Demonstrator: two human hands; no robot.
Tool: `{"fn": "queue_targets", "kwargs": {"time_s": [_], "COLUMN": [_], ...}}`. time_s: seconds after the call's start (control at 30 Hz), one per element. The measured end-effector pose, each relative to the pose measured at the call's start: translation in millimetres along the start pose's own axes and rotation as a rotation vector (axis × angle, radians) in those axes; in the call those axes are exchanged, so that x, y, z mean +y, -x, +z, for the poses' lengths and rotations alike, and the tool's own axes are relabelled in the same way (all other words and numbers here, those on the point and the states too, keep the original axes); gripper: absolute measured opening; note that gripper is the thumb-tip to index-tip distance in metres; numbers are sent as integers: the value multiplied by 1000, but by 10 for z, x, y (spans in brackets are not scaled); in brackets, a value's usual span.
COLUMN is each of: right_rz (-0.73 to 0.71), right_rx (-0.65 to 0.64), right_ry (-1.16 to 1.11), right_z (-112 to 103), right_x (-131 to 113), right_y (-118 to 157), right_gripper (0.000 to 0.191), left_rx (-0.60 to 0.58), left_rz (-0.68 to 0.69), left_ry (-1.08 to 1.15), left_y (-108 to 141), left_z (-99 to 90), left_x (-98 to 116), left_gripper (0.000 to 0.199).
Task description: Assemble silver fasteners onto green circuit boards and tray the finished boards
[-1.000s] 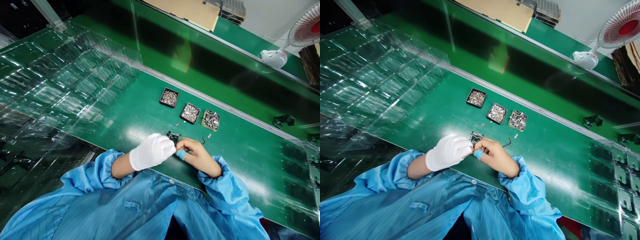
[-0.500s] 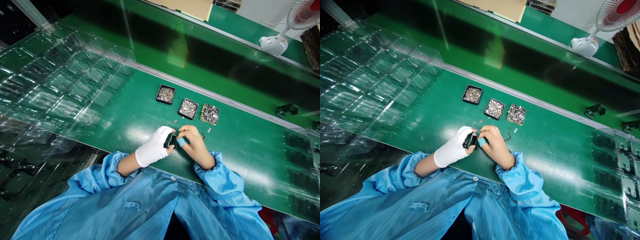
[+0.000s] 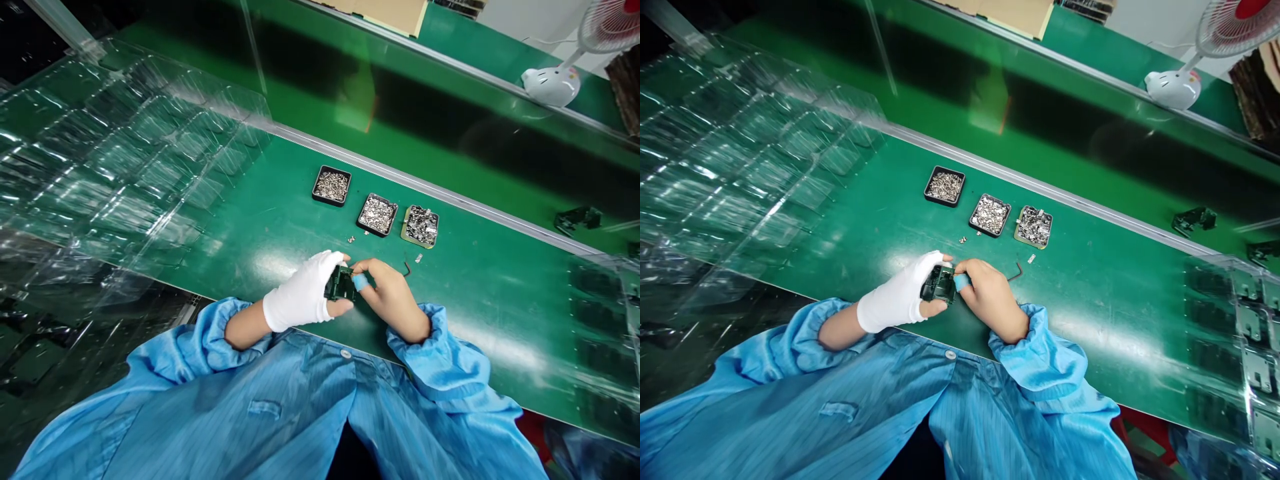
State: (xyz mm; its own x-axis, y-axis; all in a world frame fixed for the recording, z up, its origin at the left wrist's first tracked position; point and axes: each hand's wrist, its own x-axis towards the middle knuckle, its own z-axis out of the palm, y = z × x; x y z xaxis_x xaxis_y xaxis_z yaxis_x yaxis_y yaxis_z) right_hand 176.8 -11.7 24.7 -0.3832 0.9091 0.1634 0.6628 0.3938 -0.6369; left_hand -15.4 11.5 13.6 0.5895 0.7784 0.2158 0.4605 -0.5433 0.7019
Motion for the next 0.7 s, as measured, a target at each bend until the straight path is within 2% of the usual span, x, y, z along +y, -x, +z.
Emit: {"fn": "queue_targets", "kwargs": {"time_s": [0.1,0.13,0.33,0.43,0.5,0.63,0.7], "right_rz": [6,3,-27,-11,49,214,227], "right_rx": [-38,-48,-61,-52,-30,18,7], "right_ry": [115,147,202,203,176,86,98], "right_z": [1,7,60,65,50,-26,-96], "right_x": [-55,-69,-116,-133,-114,57,184], "right_y": [-8,-9,-21,-45,-54,-7,54], "right_gripper": [15,17,23,22,18,11,14], "left_rx": [-71,-88,-93,-86,-51,93,91], "left_rz": [-27,-22,30,10,-14,-57,-20], "left_ry": [-153,-219,-410,-394,-301,-64,-67], "left_y": [-70,-92,-150,-156,-148,-54,17], "left_z": [-97,-115,-84,-78,-112,-182,-158], "left_x": [57,73,117,93,50,-48,-64], "left_gripper": [14,10,13,13,12,43,59]}}
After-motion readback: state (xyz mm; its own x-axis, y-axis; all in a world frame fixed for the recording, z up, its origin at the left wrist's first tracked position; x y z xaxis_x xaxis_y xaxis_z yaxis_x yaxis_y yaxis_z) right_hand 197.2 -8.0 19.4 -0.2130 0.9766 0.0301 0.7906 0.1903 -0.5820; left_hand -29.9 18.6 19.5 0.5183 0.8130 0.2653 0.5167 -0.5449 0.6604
